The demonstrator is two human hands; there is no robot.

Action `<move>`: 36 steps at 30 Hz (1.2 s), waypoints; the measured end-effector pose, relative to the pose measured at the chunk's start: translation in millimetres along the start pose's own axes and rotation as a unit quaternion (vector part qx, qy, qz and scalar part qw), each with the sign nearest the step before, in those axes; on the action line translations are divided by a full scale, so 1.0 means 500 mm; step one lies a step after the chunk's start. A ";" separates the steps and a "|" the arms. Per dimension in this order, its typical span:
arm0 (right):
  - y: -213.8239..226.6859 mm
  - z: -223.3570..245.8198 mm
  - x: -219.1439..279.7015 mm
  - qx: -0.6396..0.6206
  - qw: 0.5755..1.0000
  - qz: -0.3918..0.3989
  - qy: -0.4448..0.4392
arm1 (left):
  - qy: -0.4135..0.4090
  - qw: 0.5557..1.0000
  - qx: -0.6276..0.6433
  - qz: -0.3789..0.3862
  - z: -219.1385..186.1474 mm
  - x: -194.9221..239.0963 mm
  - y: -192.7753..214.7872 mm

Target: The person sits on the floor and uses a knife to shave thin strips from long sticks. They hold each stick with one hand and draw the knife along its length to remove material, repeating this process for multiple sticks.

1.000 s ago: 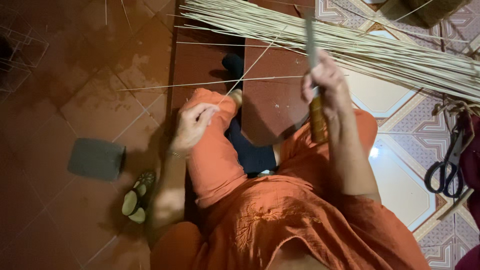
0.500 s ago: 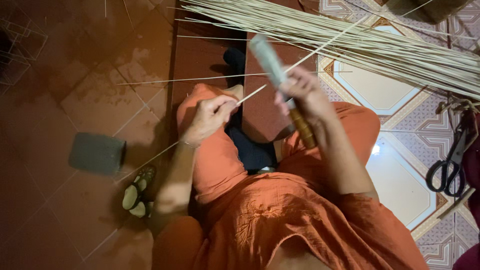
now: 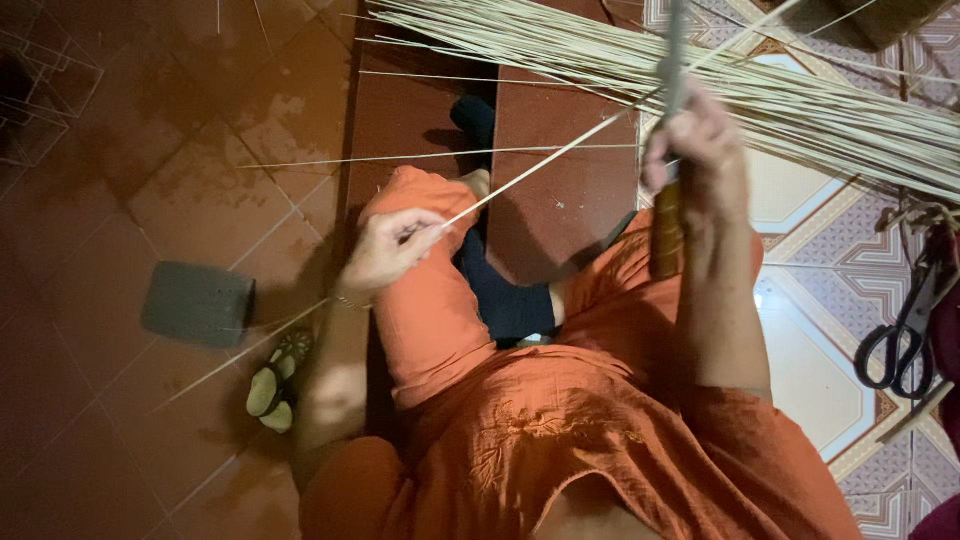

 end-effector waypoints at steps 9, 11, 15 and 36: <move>-0.240 -0.177 0.085 0.022 0.963 0.160 -0.217 | -0.083 0.989 -0.077 -0.093 -0.083 -0.083 -0.092; -0.241 -0.178 0.084 0.013 0.965 0.159 -0.210 | -0.094 0.986 -0.096 -0.099 -0.105 -0.084 -0.091; -0.214 -0.167 0.081 -0.014 0.971 0.137 -0.193 | -0.113 0.984 -0.109 -0.087 -0.127 -0.075 -0.090; -0.141 -0.090 0.052 -0.030 0.986 0.101 -0.130 | -0.093 0.977 -0.175 -0.083 -0.194 0.040 0.007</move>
Point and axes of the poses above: each hand's wrist, its own x-axis away from the middle knuckle, its own y-axis out of the back of the hand, z = x × y, the point moved 9 cm from there along -x, towards the middle knuckle, and after that the axes turned 5 degrees about -y, right-handed, at the moved point
